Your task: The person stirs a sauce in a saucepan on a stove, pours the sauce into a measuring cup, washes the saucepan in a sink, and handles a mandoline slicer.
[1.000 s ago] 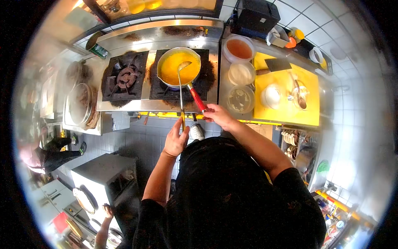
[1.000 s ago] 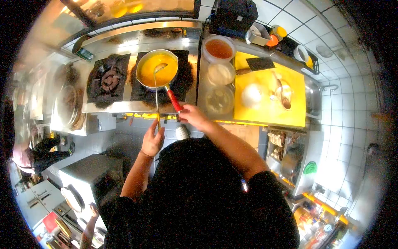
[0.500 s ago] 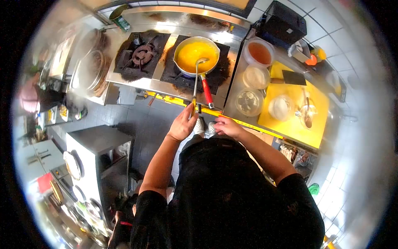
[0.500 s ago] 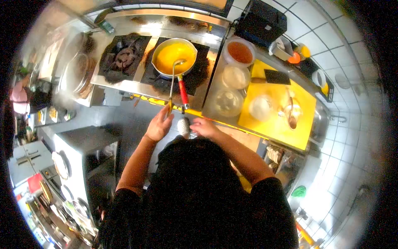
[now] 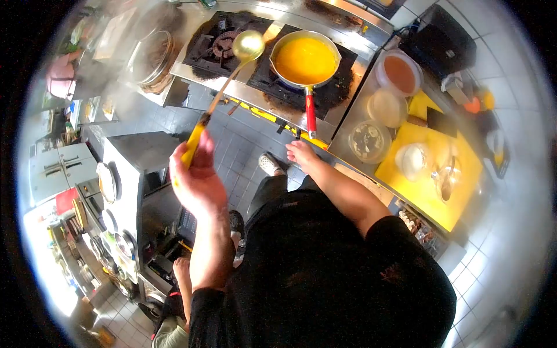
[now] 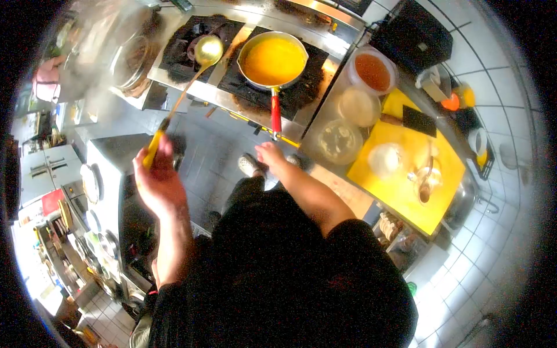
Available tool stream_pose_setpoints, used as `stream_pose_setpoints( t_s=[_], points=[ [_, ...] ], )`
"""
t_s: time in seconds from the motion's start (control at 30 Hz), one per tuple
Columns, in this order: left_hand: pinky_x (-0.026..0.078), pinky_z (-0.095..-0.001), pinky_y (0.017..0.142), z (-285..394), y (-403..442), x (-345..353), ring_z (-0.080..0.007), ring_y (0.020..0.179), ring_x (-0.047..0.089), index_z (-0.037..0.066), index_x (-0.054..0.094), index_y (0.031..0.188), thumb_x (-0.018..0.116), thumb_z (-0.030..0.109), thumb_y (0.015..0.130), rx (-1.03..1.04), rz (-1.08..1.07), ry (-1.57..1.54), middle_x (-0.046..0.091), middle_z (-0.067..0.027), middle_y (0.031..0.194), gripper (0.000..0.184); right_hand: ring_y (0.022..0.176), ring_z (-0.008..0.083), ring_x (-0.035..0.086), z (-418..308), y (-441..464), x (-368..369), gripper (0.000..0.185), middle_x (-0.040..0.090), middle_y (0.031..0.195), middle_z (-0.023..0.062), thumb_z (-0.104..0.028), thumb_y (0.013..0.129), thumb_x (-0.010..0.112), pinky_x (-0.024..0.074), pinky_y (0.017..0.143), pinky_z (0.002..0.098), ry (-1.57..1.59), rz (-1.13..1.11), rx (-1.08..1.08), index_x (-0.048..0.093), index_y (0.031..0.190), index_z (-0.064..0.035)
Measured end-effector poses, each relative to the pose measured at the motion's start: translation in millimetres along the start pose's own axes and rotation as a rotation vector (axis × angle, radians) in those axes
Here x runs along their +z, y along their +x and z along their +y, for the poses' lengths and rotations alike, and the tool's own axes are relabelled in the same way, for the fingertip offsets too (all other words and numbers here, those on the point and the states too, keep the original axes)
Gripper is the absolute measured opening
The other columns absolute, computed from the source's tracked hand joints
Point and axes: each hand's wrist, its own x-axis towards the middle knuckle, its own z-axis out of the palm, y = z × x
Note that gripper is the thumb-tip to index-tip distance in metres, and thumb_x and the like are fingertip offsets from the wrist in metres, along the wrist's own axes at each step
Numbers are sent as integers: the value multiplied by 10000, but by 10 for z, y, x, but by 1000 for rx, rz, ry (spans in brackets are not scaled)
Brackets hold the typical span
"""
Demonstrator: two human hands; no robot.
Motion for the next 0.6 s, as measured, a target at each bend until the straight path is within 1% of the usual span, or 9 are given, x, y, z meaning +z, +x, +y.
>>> stream_pose_setpoints(
  t_s=[0.03, 0.17, 0.2, 0.27, 0.33, 0.4, 0.47, 0.53, 0.6],
  points=[
    [563, -453, 982, 97, 6, -117, -380, 1103, 678, -32, 597, 1163, 486, 302, 1055, 11, 24, 20, 663, -296, 1168, 368, 805, 158, 628, 16, 154, 17, 347, 623, 998, 45, -155, 913, 737, 576, 726, 311, 51, 24, 18, 573, 1197, -43],
    [563, -417, 987, 461, 38, -632, -364, 1108, 678, -11, 630, 1113, 495, 325, 1051, 47, 162, 54, 668, -286, 1175, 368, 782, 165, 626, 51, 604, 201, 269, 620, 922, 35, -131, 903, 739, 599, 739, 342, 173, 201, 44, 590, 1116, -60],
    [561, -419, 987, 525, 71, -763, -358, 1105, 680, -4, 635, 1095, 497, 328, 1049, 76, 212, 57, 671, -282, 1171, 362, 821, 172, 627, 143, 811, 222, 248, 627, 977, 54, -133, 917, 718, 600, 757, 344, 90, 209, 82, 590, 1115, -54],
    [559, -417, 986, 719, 151, -984, -345, 1094, 687, 5, 635, 1060, 507, 332, 1044, 118, 266, 74, 680, -275, 1147, 352, 833, 213, 631, 236, 875, 444, 439, 630, 1011, 94, -166, 899, 726, 573, 753, 335, -12, 105, 157, 540, 1286, -75],
    [576, -421, 948, 947, 301, -1243, -337, 1015, 710, 4, 617, 1037, 522, 290, 1035, 159, 354, 128, 693, -265, 1098, 302, 904, 230, 649, 208, 649, 878, 395, 644, 1089, 110, -189, 927, 697, 573, 845, 354, -182, -3, 212, 566, 1277, -64],
    [583, -442, 931, 1045, 487, -1576, -338, 972, 719, 6, 592, 1043, 540, 223, 1026, 187, 489, 45, 696, -256, 1088, 224, 970, 233, 646, 301, 629, 1187, 259, 641, 1109, 104, -149, 933, 686, 584, 835, 381, -240, -180, 211, 596, 1148, -37],
    [584, -448, 927, 1172, 699, -1997, -336, 956, 721, 7, 573, 1055, 560, 155, 1016, 237, 447, 42, 699, -243, 1076, 154, 948, 220, 657, 375, 644, 1553, 216, 662, 1040, 91, -136, 928, 693, 582, 818, 359, -409, -363, 191, 617, 1103, -34],
    [584, -437, 920, 1223, 949, -2434, -324, 983, 715, 5, 573, 1057, 573, 101, 1010, 239, 487, -35, 695, -230, 1085, 106, 918, 197, 662, 415, 844, 2070, 159, 672, 955, 65, -132, 924, 703, 577, 805, 344, -589, -449, 231, 643, 1040, -41],
    [583, -435, 918, 1333, 1200, -2816, -321, 994, 712, 6, 574, 1061, 569, 83, 1009, 247, 498, -84, 688, -219, 1103, 93, 932, 169, 659, 337, 909, 2705, 135, 674, 946, 54, -155, 924, 719, 569, 806, 316, -851, -456, 189, 661, 987, -50]
  ],
)
